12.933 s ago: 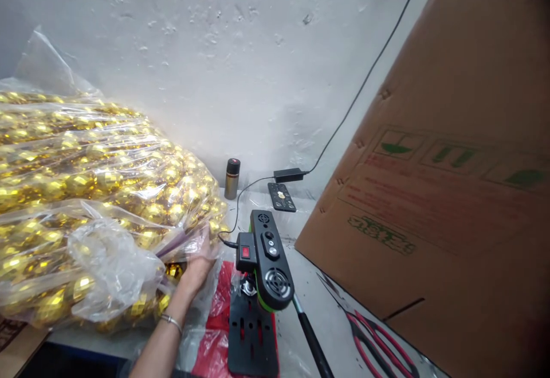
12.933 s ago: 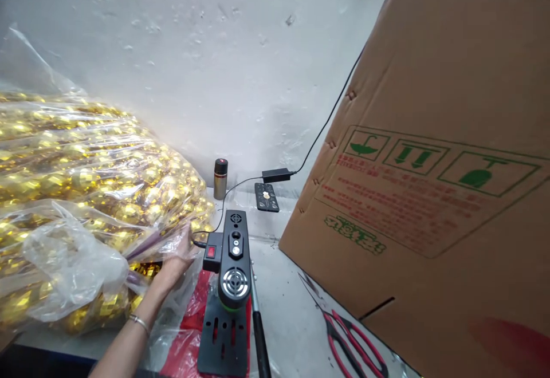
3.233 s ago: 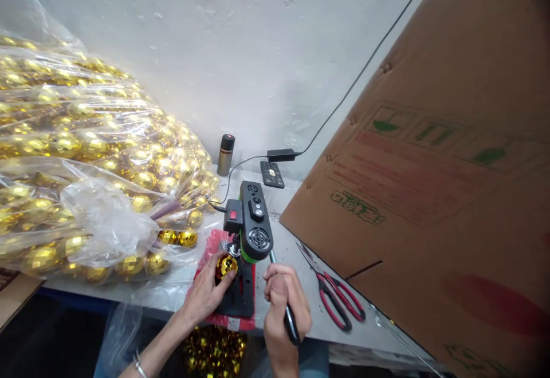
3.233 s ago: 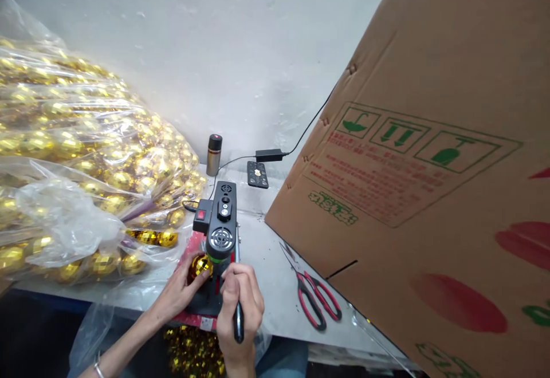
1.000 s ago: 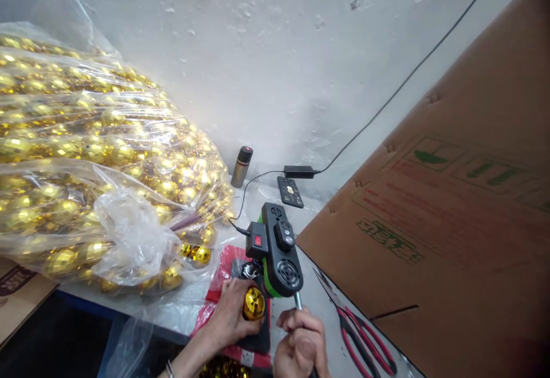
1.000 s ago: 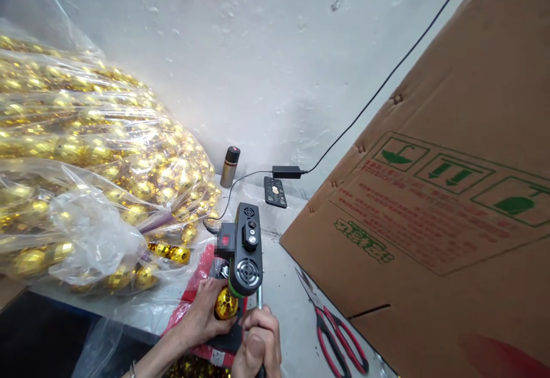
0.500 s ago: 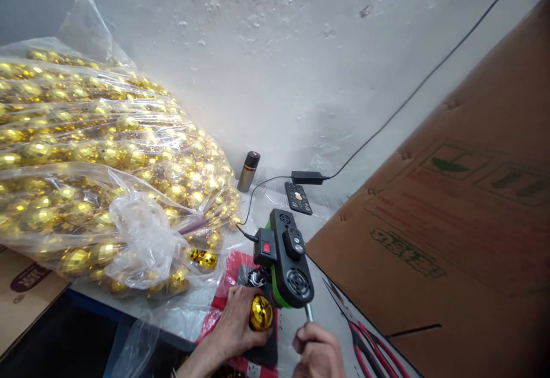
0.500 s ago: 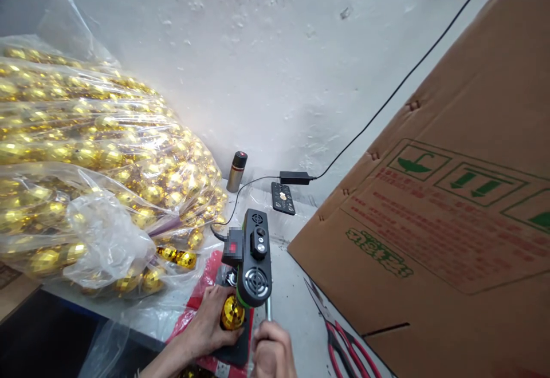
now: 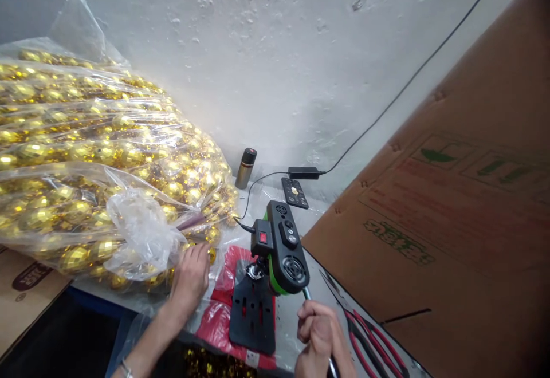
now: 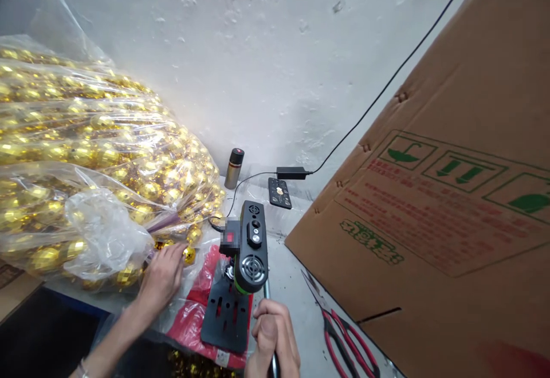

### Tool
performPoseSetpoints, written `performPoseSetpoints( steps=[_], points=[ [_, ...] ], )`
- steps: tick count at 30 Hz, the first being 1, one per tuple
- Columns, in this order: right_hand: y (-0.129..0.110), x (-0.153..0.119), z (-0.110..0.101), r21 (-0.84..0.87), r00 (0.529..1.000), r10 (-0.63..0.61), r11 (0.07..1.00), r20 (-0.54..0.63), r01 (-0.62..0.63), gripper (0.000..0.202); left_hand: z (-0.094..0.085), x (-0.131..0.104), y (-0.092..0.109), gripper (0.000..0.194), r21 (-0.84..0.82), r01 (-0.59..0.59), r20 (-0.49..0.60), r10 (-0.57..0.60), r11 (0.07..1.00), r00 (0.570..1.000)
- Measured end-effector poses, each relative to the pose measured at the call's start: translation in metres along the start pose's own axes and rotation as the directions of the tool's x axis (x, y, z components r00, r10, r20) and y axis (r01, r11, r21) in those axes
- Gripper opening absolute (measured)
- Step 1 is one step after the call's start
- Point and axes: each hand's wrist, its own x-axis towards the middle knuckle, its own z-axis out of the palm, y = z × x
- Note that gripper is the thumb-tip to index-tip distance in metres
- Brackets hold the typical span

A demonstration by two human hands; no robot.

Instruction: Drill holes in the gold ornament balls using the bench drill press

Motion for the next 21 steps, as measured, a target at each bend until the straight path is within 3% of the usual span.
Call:
performPoseSetpoints(
  steps=[1,5,8,11,13,14,15,17,19,21],
  points=[
    [0.002,0.0,-0.001,0.002,1.0,-0.003,1.0,-0.006,0.003,0.05,-0.009,0.015,-0.003,0.044,0.058,0.032,0.131,-0.04,0.998,0.991],
    [0.015,0.005,-0.005,0.02,0.985,-0.161,0.987,0.055,0.16,0.047,-0.02,0.048,-0.007,0.038,0.022,-0.027,0.274,0.02,0.999,0.962],
    [0.023,0.009,-0.009,0.031,0.964,-0.246,0.969,0.097,0.244,0.043,-0.018,0.049,-0.006,0.043,-0.03,-0.029,0.277,0.036,0.999,0.96],
    [0.026,0.009,-0.011,0.033,0.965,-0.242,0.97,0.105,0.239,0.041,-0.02,0.044,-0.005,0.041,-0.078,-0.008,0.219,0.025,0.997,0.976],
    [0.023,0.009,-0.011,0.027,0.971,-0.21,0.978,0.111,0.208,0.041,-0.023,0.039,-0.004,0.041,-0.248,0.068,0.142,-0.034,0.966,0.989],
    [0.02,0.009,-0.01,0.021,0.977,-0.185,0.983,0.109,0.183,0.04,-0.024,0.036,-0.002,0.042,-0.407,0.13,0.115,-0.09,0.904,0.989],
    [0.017,0.011,-0.01,0.015,0.982,-0.158,0.987,0.106,0.157,0.04,-0.023,0.031,0.002,0.045,-0.593,0.197,0.113,-0.161,0.781,0.98],
    [0.009,0.014,-0.007,0.001,0.989,-0.113,0.994,0.1,0.114,0.04,-0.02,0.021,0.013,0.053,-0.873,0.309,0.216,-0.27,0.376,0.938],
    [0.001,0.019,-0.004,-0.006,0.991,-0.099,0.995,0.091,0.1,0.042,-0.012,0.008,0.029,0.058,-0.919,0.394,0.373,-0.277,0.024,0.886],
    [-0.006,0.023,-0.002,-0.01,0.992,-0.102,0.995,0.079,0.103,0.045,0.0,-0.003,0.045,0.062,-0.876,0.461,0.482,-0.255,-0.142,0.838]
  ],
)
